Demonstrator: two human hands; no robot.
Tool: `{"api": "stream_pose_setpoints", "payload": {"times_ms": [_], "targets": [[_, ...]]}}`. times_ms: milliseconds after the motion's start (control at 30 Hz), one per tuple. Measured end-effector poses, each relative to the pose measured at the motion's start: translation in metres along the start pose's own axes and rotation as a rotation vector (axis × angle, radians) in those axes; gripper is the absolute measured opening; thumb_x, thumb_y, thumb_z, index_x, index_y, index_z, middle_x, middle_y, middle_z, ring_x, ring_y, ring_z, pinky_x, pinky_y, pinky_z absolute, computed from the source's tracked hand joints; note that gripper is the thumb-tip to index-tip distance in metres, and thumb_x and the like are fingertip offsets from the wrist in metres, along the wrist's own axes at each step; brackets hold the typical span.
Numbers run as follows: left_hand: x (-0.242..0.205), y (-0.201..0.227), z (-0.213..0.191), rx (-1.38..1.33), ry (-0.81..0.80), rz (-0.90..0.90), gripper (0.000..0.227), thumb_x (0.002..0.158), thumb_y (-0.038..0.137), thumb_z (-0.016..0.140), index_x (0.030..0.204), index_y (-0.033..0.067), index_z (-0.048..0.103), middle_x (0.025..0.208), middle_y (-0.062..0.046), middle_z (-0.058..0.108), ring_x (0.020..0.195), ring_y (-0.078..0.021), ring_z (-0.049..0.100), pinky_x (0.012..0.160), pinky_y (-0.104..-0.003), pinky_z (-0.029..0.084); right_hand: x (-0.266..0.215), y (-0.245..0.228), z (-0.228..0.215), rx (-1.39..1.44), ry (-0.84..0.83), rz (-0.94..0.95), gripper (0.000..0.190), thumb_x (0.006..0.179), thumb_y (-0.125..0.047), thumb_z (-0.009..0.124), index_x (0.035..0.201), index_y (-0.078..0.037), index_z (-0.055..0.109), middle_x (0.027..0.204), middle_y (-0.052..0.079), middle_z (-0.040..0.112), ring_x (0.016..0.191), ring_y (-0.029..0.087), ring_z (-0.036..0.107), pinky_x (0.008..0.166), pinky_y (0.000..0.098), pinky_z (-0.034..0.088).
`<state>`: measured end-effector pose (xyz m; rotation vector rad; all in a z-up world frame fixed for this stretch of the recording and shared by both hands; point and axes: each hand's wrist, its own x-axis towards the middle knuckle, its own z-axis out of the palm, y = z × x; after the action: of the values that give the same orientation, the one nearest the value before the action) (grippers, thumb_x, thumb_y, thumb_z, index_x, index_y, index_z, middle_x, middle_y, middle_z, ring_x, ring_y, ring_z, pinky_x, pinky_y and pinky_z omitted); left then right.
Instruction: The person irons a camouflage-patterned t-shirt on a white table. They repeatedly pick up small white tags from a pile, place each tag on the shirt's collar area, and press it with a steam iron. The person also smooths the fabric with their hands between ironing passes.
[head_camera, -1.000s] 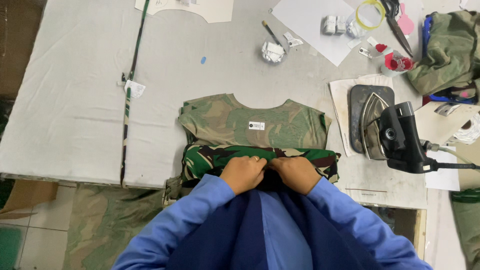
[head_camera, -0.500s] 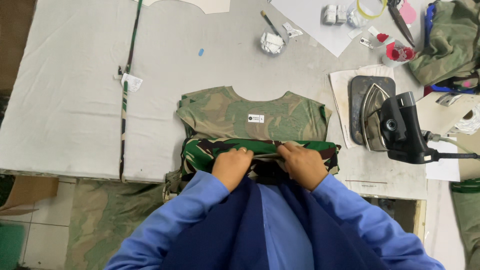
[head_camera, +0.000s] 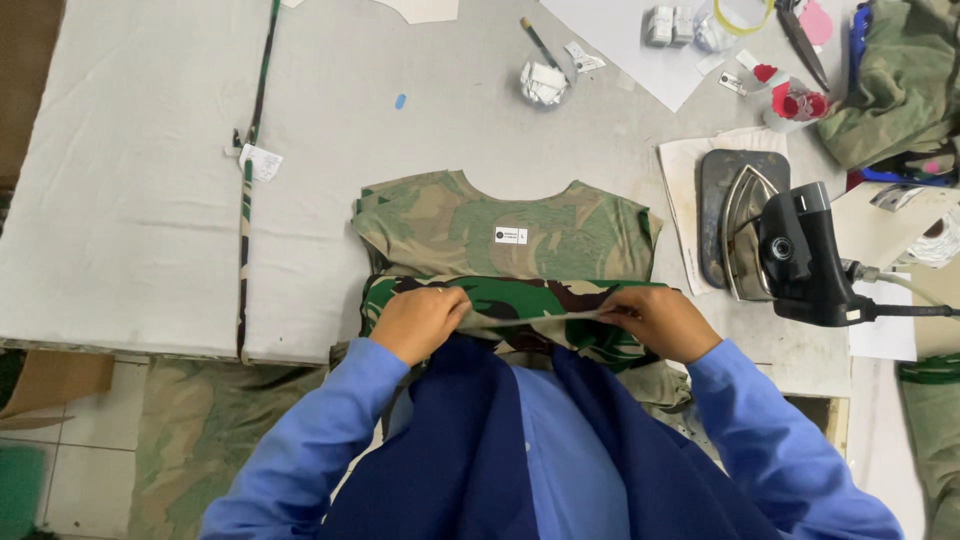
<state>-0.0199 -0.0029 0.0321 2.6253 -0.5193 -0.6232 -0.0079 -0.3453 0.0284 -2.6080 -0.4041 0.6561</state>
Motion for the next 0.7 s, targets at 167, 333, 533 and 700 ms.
{"api": "stream_pose_setpoints", "payload": {"times_ms": [167,333,533,700], "targets": [[-0.008,-0.003,-0.015,-0.032,-0.191,0.036,0.028,0.100,0.024,0.046,0.111,0.0094,0.067,0.097,-0.015,0.072,0.097,-0.0324,0.067,0.085,-0.041,0.053,-0.002,0.012,0.002,-0.065,-0.061,-0.009,0.014,0.080,-0.034,0.070,0.088,-0.023,0.068,0.078,0.002,0.070,0.086,0.027,0.070,0.073,0.0443,0.057],[-0.009,0.006,-0.034,-0.048,-0.214,0.003,0.027,0.093,0.036,0.057,0.105,0.0152,0.069,0.103,-0.010,0.072,0.104,-0.0316,0.065,0.089,-0.045,0.050,0.001,0.007,-0.004,-0.054,-0.084,0.019,0.021,0.081,-0.038,0.070,0.094,-0.022,0.063,0.081,0.002,0.074,0.088,0.028,0.071,0.077,0.0455,0.056],[0.042,0.052,0.008,-0.192,0.081,0.323,0.053,0.092,0.051,0.053,0.127,0.0123,0.056,0.117,-0.016,0.065,0.105,-0.0368,0.063,0.087,-0.047,0.051,0.015,0.008,0.013,-0.104,0.066,-0.149,0.016,0.092,-0.033,0.060,0.105,-0.025,0.058,0.087,0.002,0.067,0.092,0.030,0.067,0.075,0.0432,0.056],[0.085,0.026,0.106,0.175,0.336,0.344,0.016,0.084,0.017,0.063,0.100,0.0147,0.064,0.087,-0.003,0.066,0.081,-0.0252,0.063,0.063,-0.033,0.053,0.023,0.043,0.038,-0.251,0.229,-0.216,0.018,0.093,-0.028,0.058,0.111,-0.028,0.055,0.084,-0.001,0.055,0.078,0.033,0.065,0.064,0.0429,0.056]]}}
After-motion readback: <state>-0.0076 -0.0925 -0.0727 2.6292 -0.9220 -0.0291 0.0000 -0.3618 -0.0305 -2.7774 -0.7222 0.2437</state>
